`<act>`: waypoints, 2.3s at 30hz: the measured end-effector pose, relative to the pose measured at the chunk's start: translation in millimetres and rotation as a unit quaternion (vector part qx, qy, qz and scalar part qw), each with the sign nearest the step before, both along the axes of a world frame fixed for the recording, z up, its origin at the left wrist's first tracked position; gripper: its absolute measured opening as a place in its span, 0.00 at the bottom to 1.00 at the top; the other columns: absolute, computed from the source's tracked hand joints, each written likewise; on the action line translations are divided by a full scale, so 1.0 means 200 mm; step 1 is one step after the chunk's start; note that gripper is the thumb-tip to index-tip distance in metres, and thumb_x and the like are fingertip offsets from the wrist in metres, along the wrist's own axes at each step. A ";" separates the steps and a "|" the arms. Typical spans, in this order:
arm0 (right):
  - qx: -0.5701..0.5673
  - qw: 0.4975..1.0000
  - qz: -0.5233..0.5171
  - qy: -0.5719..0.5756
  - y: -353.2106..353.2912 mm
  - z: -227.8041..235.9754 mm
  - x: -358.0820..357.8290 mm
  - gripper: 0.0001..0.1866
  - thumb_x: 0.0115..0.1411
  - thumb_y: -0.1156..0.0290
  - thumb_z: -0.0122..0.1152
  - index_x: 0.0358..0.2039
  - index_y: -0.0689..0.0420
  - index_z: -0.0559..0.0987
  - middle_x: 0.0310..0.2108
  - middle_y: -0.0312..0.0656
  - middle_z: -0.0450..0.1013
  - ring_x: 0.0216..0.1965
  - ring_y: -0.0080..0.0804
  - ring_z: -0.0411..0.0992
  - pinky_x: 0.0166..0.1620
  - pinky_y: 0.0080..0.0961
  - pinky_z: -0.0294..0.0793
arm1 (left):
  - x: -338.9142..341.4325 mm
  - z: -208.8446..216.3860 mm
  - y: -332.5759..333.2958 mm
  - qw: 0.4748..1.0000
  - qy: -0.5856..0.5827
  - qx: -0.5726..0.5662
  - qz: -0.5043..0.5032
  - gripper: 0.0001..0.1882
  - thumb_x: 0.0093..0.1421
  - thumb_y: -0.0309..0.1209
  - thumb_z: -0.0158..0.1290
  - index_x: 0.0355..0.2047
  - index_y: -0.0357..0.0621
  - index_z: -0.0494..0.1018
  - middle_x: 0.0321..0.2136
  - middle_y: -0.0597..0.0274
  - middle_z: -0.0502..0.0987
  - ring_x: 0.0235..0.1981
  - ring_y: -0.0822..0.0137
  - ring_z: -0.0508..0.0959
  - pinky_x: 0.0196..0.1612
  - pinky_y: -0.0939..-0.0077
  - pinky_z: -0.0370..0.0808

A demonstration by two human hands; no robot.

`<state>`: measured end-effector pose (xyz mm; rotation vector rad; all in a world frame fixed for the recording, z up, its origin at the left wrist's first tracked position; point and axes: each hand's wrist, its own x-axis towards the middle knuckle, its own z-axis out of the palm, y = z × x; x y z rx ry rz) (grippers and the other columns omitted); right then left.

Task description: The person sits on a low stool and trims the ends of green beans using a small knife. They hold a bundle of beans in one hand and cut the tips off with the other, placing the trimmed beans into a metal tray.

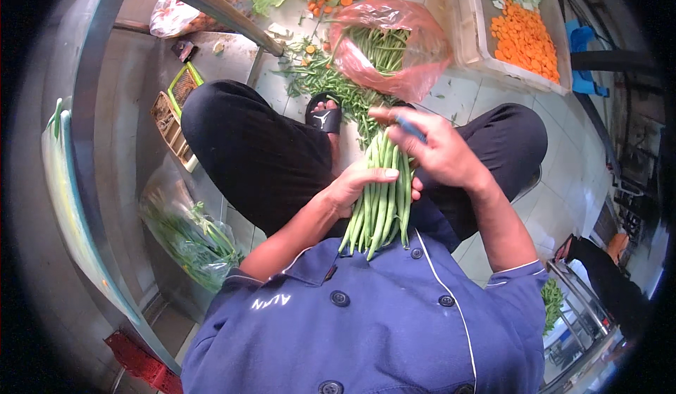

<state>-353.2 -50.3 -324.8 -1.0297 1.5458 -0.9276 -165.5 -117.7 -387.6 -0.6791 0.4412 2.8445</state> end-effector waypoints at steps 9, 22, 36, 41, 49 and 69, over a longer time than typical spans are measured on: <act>-0.043 0.998 0.045 0.024 0.01 0.01 0.00 0.24 0.69 0.61 0.57 0.58 0.65 0.73 0.57 0.56 0.74 0.56 0.42 0.75 0.58 0.33 0.72 | 0.01 -0.01 -0.01 0.994 0.057 0.074 0.047 0.33 0.59 0.39 0.60 0.60 0.35 0.64 0.47 0.39 0.78 0.47 0.46 0.82 0.55 0.51 0.79; 0.012 0.990 -0.143 -0.008 0.06 0.07 -0.01 0.10 0.69 0.69 0.57 0.39 0.63 0.79 0.25 0.30 0.71 0.28 0.14 0.66 0.34 0.18 0.68 | 0.05 -0.04 -0.01 0.985 0.117 0.060 0.113 0.40 0.50 0.28 0.64 0.63 0.40 0.59 0.52 0.49 0.70 0.43 0.50 0.81 0.48 0.55 0.81; 0.061 0.972 -0.141 -0.177 0.23 0.01 0.18 0.05 0.65 0.77 0.61 0.37 0.67 0.80 0.22 0.34 0.75 0.27 0.16 0.72 0.32 0.21 0.74 | 0.08 -0.06 -0.02 0.992 0.108 0.023 0.065 0.47 0.49 0.31 0.63 0.68 0.39 0.54 0.53 0.49 0.71 0.43 0.49 0.82 0.49 0.52 0.81; 0.019 0.971 -0.187 -0.147 0.21 0.06 0.14 0.05 0.66 0.75 0.61 0.37 0.65 0.79 0.23 0.35 0.75 0.22 0.18 0.72 0.28 0.19 0.73 | 0.06 0.02 -0.03 0.997 0.049 0.008 0.059 0.36 0.53 0.32 0.60 0.60 0.33 0.62 0.43 0.42 0.78 0.44 0.42 0.82 0.49 0.48 0.82; -0.002 0.988 -0.130 -0.088 0.19 0.03 0.12 0.05 0.66 0.75 0.60 0.36 0.64 0.78 0.23 0.36 0.76 0.21 0.18 0.72 0.26 0.20 0.73 | 0.04 0.05 -0.05 0.998 0.049 -0.034 0.030 0.33 0.54 0.29 0.62 0.59 0.36 0.63 0.43 0.44 0.78 0.44 0.48 0.83 0.50 0.54 0.81; -0.033 0.999 -0.009 0.028 0.13 0.06 0.05 0.23 0.70 0.64 0.56 0.62 0.63 0.72 0.60 0.51 0.71 0.60 0.37 0.71 0.61 0.33 0.68 | 0.04 0.01 -0.06 0.999 0.029 -0.019 0.029 0.32 0.55 0.28 0.63 0.58 0.39 0.62 0.40 0.47 0.80 0.40 0.52 0.84 0.46 0.57 0.83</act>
